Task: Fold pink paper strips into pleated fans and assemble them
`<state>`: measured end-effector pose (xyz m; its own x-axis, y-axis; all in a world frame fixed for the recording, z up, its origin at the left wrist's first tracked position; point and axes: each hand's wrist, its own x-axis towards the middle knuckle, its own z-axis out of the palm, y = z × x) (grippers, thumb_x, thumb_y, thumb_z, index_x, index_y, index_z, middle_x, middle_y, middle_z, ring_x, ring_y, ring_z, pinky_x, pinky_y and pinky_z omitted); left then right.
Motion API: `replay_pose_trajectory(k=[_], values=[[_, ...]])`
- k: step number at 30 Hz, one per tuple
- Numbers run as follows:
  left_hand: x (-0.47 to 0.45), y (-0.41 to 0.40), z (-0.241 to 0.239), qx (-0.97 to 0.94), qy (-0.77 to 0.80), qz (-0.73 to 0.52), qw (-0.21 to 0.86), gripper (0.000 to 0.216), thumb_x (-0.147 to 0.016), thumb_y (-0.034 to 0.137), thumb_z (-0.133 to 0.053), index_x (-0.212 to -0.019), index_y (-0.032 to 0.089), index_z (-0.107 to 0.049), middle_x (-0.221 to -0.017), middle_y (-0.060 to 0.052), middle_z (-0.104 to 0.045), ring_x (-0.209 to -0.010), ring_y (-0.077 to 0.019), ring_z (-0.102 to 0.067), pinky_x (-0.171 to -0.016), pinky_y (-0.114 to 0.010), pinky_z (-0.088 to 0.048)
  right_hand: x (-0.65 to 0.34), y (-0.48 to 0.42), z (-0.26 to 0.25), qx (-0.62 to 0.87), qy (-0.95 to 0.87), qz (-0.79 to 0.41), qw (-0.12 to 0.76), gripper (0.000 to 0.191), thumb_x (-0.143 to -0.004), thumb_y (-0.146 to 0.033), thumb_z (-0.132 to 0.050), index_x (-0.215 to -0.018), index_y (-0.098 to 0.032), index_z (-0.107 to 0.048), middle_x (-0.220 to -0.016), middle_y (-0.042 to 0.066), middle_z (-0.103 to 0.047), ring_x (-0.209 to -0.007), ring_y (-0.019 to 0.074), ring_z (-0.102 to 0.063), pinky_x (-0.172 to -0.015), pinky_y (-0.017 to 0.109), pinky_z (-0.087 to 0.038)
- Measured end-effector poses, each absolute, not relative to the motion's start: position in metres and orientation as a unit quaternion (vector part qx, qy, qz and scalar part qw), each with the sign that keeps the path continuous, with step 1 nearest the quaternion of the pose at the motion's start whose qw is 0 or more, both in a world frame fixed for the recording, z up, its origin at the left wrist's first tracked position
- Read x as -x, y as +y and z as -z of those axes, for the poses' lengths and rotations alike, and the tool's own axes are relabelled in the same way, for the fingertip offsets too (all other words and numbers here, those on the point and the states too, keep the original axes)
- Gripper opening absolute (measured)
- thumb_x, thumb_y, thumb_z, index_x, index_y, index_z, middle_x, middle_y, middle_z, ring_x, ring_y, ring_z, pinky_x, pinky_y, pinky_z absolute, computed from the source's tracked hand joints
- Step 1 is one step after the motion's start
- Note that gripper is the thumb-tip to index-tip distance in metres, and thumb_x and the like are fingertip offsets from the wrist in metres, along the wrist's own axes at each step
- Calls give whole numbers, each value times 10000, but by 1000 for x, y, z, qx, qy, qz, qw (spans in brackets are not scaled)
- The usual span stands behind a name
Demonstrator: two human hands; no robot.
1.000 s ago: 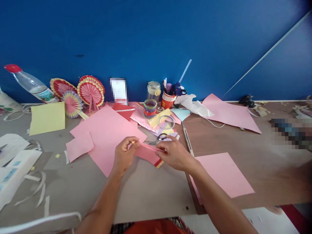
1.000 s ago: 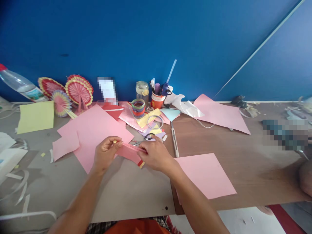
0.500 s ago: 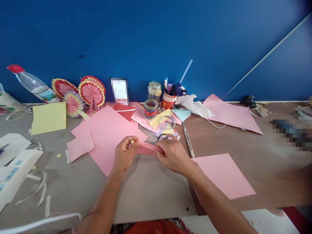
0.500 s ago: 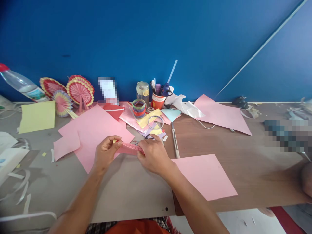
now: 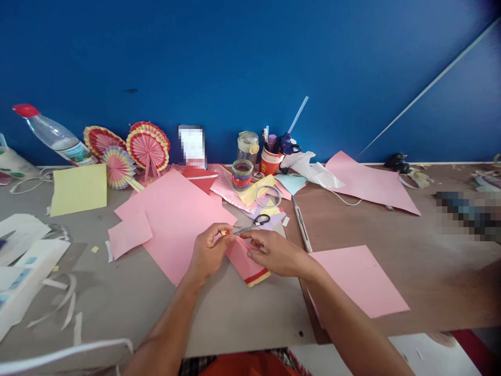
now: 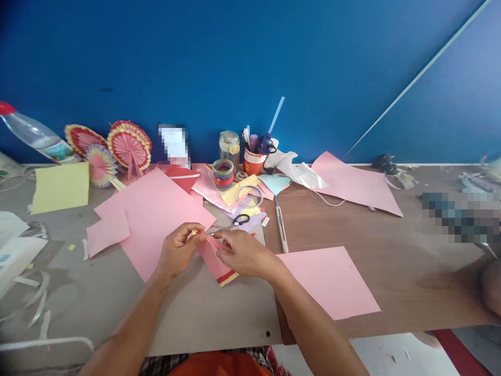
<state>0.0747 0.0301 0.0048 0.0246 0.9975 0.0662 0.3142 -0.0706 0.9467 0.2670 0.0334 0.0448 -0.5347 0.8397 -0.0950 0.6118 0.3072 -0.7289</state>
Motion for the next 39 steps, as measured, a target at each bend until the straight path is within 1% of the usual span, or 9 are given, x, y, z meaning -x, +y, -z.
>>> replay_pose_trajectory(k=[4,11,15,20,23,26,30,34,39], values=[[-74,30,-3,-595,554,-424,400,212,-776,373,-598,-886,196,-639,-814,-7,-654,-774,-155,-592,-699,-253,-463,-263,33,-45,465,-782,-387,149,325,-789,-133,-477,-1073,-203,-618,-897,34,-650,-724,139,-544,-610,230,-358],[-74,31,-2,-592,556,-422,402,217,-775,379,-603,-886,196,-635,-817,-8,-646,-787,-155,-584,-707,-253,-461,-263,34,-42,463,-804,-345,143,241,-754,-82,-454,-884,-188,-627,-764,14,-622,-677,139,-509,-610,235,-340],[-74,31,-6,-604,554,-408,403,213,-789,381,-591,-887,196,-633,-799,2,-629,-741,-137,-567,-681,-241,-459,-261,34,-40,464,-827,-273,164,251,-739,-49,-448,-834,-190,-633,-736,20,-629,-728,159,-528,-709,261,-368],[-70,33,-8,-657,517,-369,407,162,-821,335,-572,-906,212,-634,-844,-4,-635,-793,-138,-585,-728,-247,-476,-262,37,-35,462,-846,-213,158,266,-745,-27,-443,-768,-196,-648,-647,-12,-648,-597,122,-508,-920,317,-321],[-66,35,-6,-727,478,-353,344,150,-838,303,-560,-935,220,-639,-910,-30,-624,-862,-155,-591,-773,-275,-486,-264,39,-32,465,-852,-189,148,259,-760,-48,-447,-752,-203,-655,-640,-17,-664,-571,115,-507,-933,318,-304],[-63,36,-4,-797,444,-364,190,222,-831,278,-574,-1040,225,-628,-1081,-81,-575,-1010,-199,-553,-871,-345,-468,-267,39,-32,473,-854,-168,139,243,-772,-75,-452,-765,-205,-656,-662,-10,-679,-586,121,-526,-908,319,-308],[-63,34,-6,-837,429,-339,17,213,-834,250,-571,-1038,253,-629,-1084,-66,-607,-1072,-229,-507,-1023,-480,-328,-265,37,-35,465,-866,-129,132,215,-788,-94,-450,-769,-198,-638,-670,-6,-674,-622,127,-545,-954,338,-265],[-64,34,-6,-840,435,-324,3,155,-864,176,-500,-870,251,-636,-829,3,-668,-983,-190,-539,-1078,-486,-231,-261,35,-41,466,-873,-94,108,225,-852,-146,-418,-794,-190,-631,-691,15,-673,-660,144,-565,-959,359,-254],[-59,37,-3,-817,474,-328,4,145,-873,188,-481,-796,223,-599,-795,1,-645,-887,-168,-552,-1067,-476,-244,-265,31,-51,484,-871,-56,67,149,-846,-190,-483,-909,-181,-618,-803,41,-690,-775,177,-605,-1029,389,-188]])
